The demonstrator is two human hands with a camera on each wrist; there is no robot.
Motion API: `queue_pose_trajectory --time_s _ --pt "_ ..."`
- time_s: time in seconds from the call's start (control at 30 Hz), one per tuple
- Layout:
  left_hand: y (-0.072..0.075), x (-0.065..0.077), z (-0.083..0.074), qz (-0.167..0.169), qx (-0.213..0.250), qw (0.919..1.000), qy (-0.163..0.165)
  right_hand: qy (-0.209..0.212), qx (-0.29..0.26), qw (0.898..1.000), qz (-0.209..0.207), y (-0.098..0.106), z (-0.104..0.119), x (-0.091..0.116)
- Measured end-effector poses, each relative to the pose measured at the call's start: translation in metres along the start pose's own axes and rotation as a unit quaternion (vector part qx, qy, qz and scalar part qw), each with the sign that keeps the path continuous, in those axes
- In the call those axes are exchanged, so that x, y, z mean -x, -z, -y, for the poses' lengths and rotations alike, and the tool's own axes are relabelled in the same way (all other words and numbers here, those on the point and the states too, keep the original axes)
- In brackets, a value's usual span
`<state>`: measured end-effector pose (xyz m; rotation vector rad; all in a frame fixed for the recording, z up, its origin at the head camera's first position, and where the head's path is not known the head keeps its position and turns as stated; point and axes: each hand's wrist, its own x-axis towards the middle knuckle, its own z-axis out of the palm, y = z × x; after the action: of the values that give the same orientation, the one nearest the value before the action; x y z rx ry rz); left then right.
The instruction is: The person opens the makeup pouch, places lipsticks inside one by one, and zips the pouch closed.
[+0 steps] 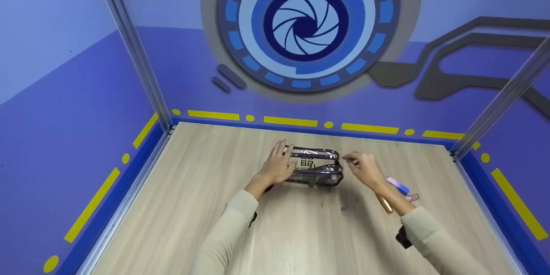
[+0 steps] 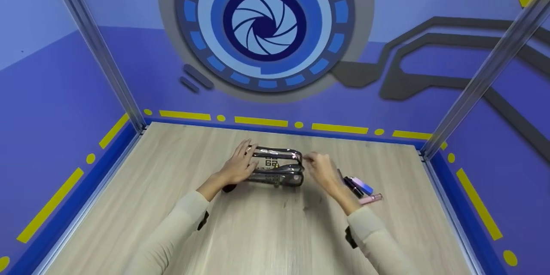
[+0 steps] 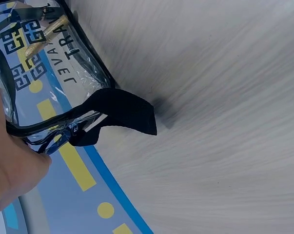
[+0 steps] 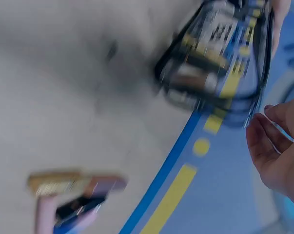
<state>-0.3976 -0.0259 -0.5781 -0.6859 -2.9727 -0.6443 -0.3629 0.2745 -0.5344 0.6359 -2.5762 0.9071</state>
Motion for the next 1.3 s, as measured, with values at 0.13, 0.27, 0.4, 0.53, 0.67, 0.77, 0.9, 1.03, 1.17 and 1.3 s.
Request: queue_pose_trajectory --time_s 0.13,0.27,0.4,0.53,0.67,0.77,0.9,1.03,1.17,1.3 --pt "0.000 0.001 0.004 -0.006 -0.006 1.0000 -0.001 -0.056 0.055 0.997 0.002 0.029 -0.037 0.015" --pt "-0.001 0.001 0.006 -0.011 -0.009 0.9999 -0.007 -0.121 0.096 0.987 0.044 0.051 -0.076 0.037" --pt "-0.002 0.000 0.005 -0.018 -0.005 0.9997 -0.016 -0.179 0.123 0.970 0.111 0.062 -0.106 0.058" --pt "-0.002 0.000 0.003 -0.012 -0.002 0.9998 -0.013 -0.212 0.143 0.953 0.160 0.065 -0.124 0.074" --pt "-0.002 0.000 0.000 -0.003 0.006 0.9999 -0.010 -0.241 0.141 0.943 0.182 0.065 -0.132 0.082" --pt "-0.002 -0.001 -0.002 -0.004 0.005 0.9999 -0.014 -0.248 0.144 0.941 0.183 0.064 -0.135 0.084" --pt "-0.002 -0.002 -0.004 -0.006 -0.001 0.9999 -0.015 -0.242 0.159 0.940 0.181 0.064 -0.137 0.083" --pt "-0.002 -0.003 -0.005 -0.006 0.003 0.9999 -0.012 -0.239 0.169 0.941 0.172 0.063 -0.139 0.082" --pt "-0.002 -0.004 -0.003 -0.008 0.009 0.9999 -0.007 -0.236 0.174 0.944 0.153 0.060 -0.138 0.080" --pt "-0.001 -0.002 0.000 -0.012 0.011 0.9999 -0.003 -0.230 0.172 0.947 0.141 0.061 -0.132 0.072"
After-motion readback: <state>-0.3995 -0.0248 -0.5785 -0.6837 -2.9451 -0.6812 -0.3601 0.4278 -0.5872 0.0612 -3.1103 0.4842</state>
